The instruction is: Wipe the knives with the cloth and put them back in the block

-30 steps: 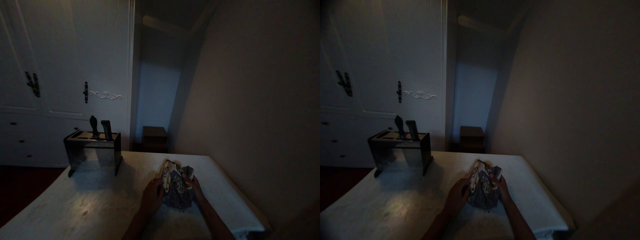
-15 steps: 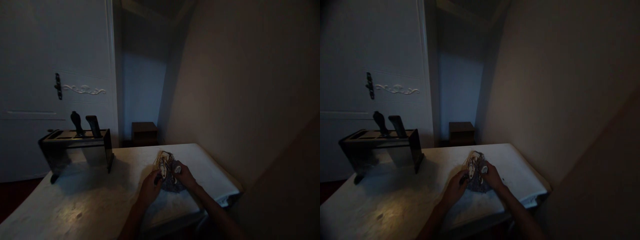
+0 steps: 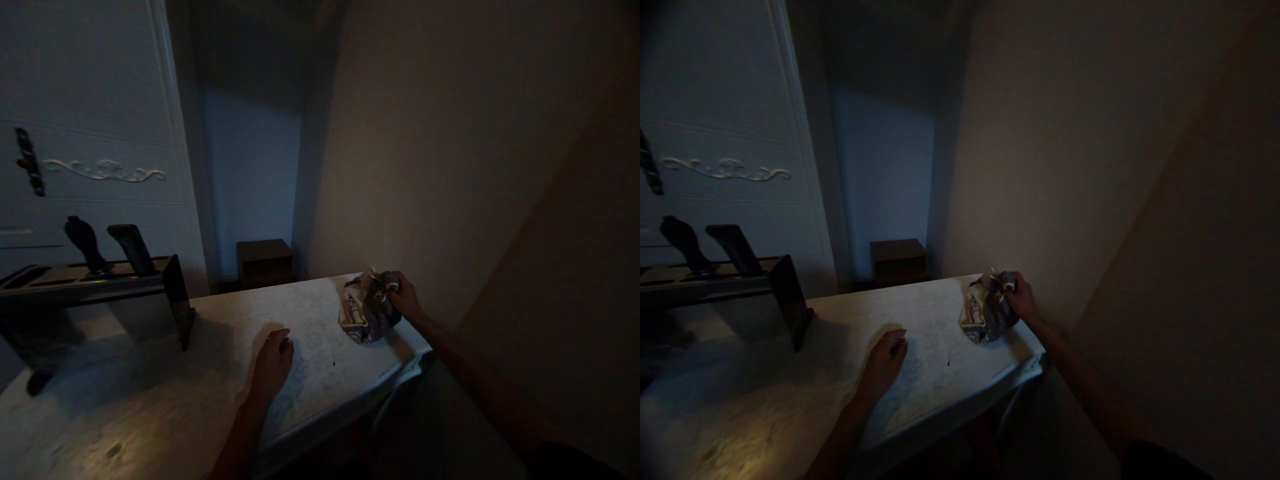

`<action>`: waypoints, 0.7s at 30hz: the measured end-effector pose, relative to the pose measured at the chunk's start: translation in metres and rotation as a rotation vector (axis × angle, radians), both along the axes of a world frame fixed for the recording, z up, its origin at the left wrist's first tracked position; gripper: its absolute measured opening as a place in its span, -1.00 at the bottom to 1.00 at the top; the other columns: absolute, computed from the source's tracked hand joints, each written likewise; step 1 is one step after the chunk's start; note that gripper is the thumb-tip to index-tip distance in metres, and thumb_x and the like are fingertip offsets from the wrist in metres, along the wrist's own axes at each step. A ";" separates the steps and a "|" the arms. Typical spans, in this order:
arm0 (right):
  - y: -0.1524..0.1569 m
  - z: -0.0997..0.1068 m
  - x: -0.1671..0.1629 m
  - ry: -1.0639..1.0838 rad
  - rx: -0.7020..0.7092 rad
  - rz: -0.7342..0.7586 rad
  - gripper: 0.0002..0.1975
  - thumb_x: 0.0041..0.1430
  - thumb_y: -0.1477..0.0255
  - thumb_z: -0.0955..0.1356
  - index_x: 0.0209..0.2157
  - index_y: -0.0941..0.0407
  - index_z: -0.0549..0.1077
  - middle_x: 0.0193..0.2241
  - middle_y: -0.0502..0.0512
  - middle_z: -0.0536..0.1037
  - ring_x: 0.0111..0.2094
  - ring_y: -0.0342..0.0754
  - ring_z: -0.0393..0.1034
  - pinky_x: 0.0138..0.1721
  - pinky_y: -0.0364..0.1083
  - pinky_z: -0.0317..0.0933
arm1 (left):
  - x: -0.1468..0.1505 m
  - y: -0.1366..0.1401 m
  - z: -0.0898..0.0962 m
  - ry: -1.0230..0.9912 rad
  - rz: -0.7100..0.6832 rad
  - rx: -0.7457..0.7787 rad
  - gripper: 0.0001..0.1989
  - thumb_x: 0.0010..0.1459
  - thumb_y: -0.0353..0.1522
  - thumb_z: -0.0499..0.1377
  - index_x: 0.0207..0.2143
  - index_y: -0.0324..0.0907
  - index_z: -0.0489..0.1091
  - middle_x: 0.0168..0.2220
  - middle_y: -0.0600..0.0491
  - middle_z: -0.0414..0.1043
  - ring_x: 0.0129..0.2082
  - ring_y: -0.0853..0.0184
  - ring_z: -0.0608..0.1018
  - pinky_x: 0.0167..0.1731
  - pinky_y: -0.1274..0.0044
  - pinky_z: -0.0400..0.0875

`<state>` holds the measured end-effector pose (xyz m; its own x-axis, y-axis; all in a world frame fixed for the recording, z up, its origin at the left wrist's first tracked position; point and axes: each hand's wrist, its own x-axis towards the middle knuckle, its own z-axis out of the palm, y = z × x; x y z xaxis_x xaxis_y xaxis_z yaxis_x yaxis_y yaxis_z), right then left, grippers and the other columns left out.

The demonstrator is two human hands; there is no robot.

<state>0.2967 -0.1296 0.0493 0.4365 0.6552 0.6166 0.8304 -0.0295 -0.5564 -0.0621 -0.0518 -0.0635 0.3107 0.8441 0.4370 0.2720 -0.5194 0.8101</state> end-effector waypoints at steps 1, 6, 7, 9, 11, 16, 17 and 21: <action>-0.005 0.007 0.012 -0.062 -0.063 -0.031 -0.67 -0.08 0.44 0.26 -0.19 0.12 0.37 -0.32 0.14 0.54 -0.27 0.04 0.40 -0.25 -0.07 0.23 | 0.000 0.001 0.000 0.012 0.005 0.015 -0.70 0.13 -0.32 0.05 -0.13 -0.21 0.42 -0.18 -0.09 0.49 -0.23 0.24 0.57 -0.14 0.33 0.48; -0.029 0.014 0.053 -0.318 -0.380 -0.215 -0.64 0.10 0.44 0.23 -0.06 0.21 0.41 -0.18 0.28 0.54 -0.21 0.06 0.44 -0.25 -0.08 0.19 | 0.001 0.003 0.004 0.065 0.026 0.087 -0.74 0.11 -0.33 0.03 -0.24 -0.19 0.46 -0.22 -0.08 0.52 -0.22 0.22 0.56 -0.14 0.32 0.47; -0.033 0.009 0.056 -0.350 -0.419 -0.200 -0.62 0.12 0.45 0.23 -0.03 0.21 0.40 -0.14 0.30 0.53 -0.18 0.06 0.44 -0.23 -0.07 0.19 | 0.001 0.003 0.005 0.072 0.033 0.101 -0.75 0.11 -0.33 0.03 -0.25 -0.19 0.46 -0.23 -0.08 0.52 -0.22 0.22 0.56 -0.14 0.32 0.47; -0.037 -0.007 0.059 -0.403 -0.483 -0.117 -0.59 0.11 0.48 0.25 0.02 0.18 0.39 -0.07 0.31 0.51 -0.12 0.08 0.43 -0.16 -0.06 0.20 | 0.000 0.004 0.006 0.089 0.039 0.125 -0.76 0.09 -0.33 0.04 -0.28 -0.18 0.46 -0.25 -0.07 0.53 -0.23 0.22 0.56 -0.14 0.33 0.46; -0.038 -0.026 0.057 -0.474 -0.544 -0.022 -0.58 0.08 0.49 0.29 0.02 0.17 0.39 -0.02 0.31 0.50 -0.07 0.11 0.40 -0.06 -0.02 0.20 | 0.000 0.004 0.007 0.106 0.036 0.136 -0.78 0.08 -0.33 0.05 -0.31 -0.17 0.47 -0.26 -0.05 0.53 -0.24 0.23 0.56 -0.15 0.35 0.46; -0.034 -0.059 0.050 -0.637 -0.544 -0.017 -0.58 0.16 0.32 0.26 0.00 0.22 0.42 -0.02 0.32 0.49 0.02 0.18 0.34 0.08 0.08 0.12 | 0.000 0.005 0.008 0.145 0.052 0.129 -0.79 0.09 -0.36 0.04 -0.33 -0.16 0.46 -0.29 -0.02 0.53 -0.26 0.26 0.55 -0.18 0.38 0.45; -0.033 -0.061 0.051 -0.640 -0.535 -0.018 -0.57 0.16 0.29 0.25 0.00 0.21 0.42 -0.02 0.31 0.49 0.01 0.17 0.35 0.07 0.08 0.12 | 0.000 0.005 0.008 0.153 0.049 0.128 -0.79 0.09 -0.36 0.04 -0.34 -0.17 0.46 -0.29 -0.02 0.52 -0.27 0.26 0.55 -0.18 0.38 0.45; -0.030 -0.064 0.061 -0.631 -0.519 0.031 -0.52 0.16 0.22 0.24 0.02 0.18 0.42 -0.01 0.31 0.50 0.00 0.16 0.37 0.06 0.06 0.13 | -0.001 0.003 0.009 0.172 0.041 0.131 -0.82 0.09 -0.40 0.06 -0.34 -0.17 0.47 -0.28 -0.03 0.51 -0.26 0.26 0.54 -0.16 0.39 0.44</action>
